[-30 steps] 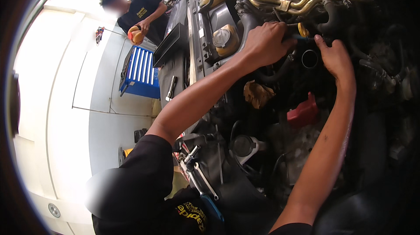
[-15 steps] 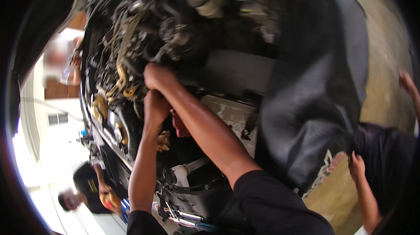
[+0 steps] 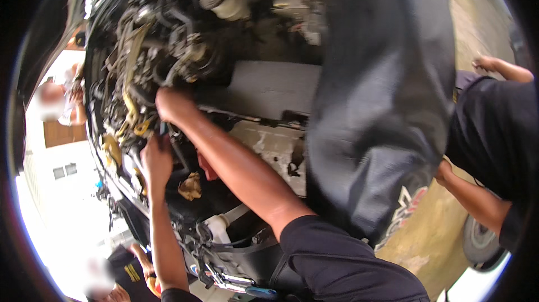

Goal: The person works on a car engine with the hood open, using a wrench to loosen and remove a hose. They then wipe their hands and the engine bay with a cloth while another person assists nearby.

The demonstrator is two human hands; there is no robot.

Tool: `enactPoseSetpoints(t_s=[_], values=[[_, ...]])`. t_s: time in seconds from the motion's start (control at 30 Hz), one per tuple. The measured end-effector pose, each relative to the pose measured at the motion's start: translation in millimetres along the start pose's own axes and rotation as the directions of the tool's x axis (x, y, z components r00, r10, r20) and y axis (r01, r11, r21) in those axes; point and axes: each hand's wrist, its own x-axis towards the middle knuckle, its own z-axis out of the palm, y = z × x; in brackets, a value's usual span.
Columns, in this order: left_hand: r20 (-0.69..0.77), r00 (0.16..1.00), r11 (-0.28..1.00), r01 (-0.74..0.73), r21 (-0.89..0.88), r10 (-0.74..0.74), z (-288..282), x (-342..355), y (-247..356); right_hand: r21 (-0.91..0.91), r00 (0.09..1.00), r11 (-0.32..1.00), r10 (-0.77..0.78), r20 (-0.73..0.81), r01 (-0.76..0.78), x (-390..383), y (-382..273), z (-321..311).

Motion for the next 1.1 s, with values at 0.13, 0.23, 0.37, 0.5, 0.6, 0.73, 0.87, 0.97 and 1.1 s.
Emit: enactPoseSetpoints(t_s=[0.13, 0.23, 0.37, 0.5, 0.6, 0.73, 0.87, 0.97, 1.1], values=[[0.383, 0.914, 0.849, 0.307, -0.43, -0.136, -0.2, -1.1, 58.9, -0.037, 0.973, 0.998, 0.049, 0.227, -0.041, 2.1, -13.3, -15.2], [0.172, 0.984, 0.996, -0.024, -0.089, 0.039, 36.3, 18.1, 56.0, -0.146, 0.975, 0.986, -0.048, 0.216, 0.081, -2.2, -21.7, -31.5], [0.275, 0.95, 0.982, 0.173, -0.075, -0.146, -26.1, 10.0, 42.7, -0.151, 0.989, 0.987, 0.069, 0.132, -0.048, -7.6, -26.4, -38.8], [0.152, 0.981, 0.992, 0.123, -0.008, -0.121, -42.5, 13.8, -31.4, -0.153, 0.99, 0.988, 0.042, 0.137, -0.021, -12.1, -27.3, -35.7], [0.146, 0.979, 0.988, 0.135, 0.073, -0.145, -39.5, 20.6, -26.1, -0.126, 0.994, 0.992, 0.029, 0.106, -0.016, -6.9, -19.4, -34.8], [0.095, 0.991, 0.992, 0.105, -0.074, -0.098, -24.9, 7.9, 6.6, -0.174, 0.996, 0.984, -0.024, 0.088, 0.039, 5.4, -2.4, -28.2], [0.242, 0.97, 0.963, 0.087, -0.257, -0.023, 9.9, 16.7, 42.5, -0.14, 0.967, 0.96, -0.23, 0.11, 0.244, 19.3, 16.9, -21.2], [0.12, 0.983, 0.866, 0.18, -0.466, -0.14, 30.2, 19.9, 66.5, -0.096, 0.952, 0.947, -0.306, 0.027, 0.307, 25.9, 24.8, -8.9], [0.29, 0.943, 0.949, 0.232, -0.211, -0.166, -18.0, 5.9, 41.5, -0.084, 0.991, 0.989, -0.117, 0.065, 0.122, 29.5, 30.5, -14.0]])
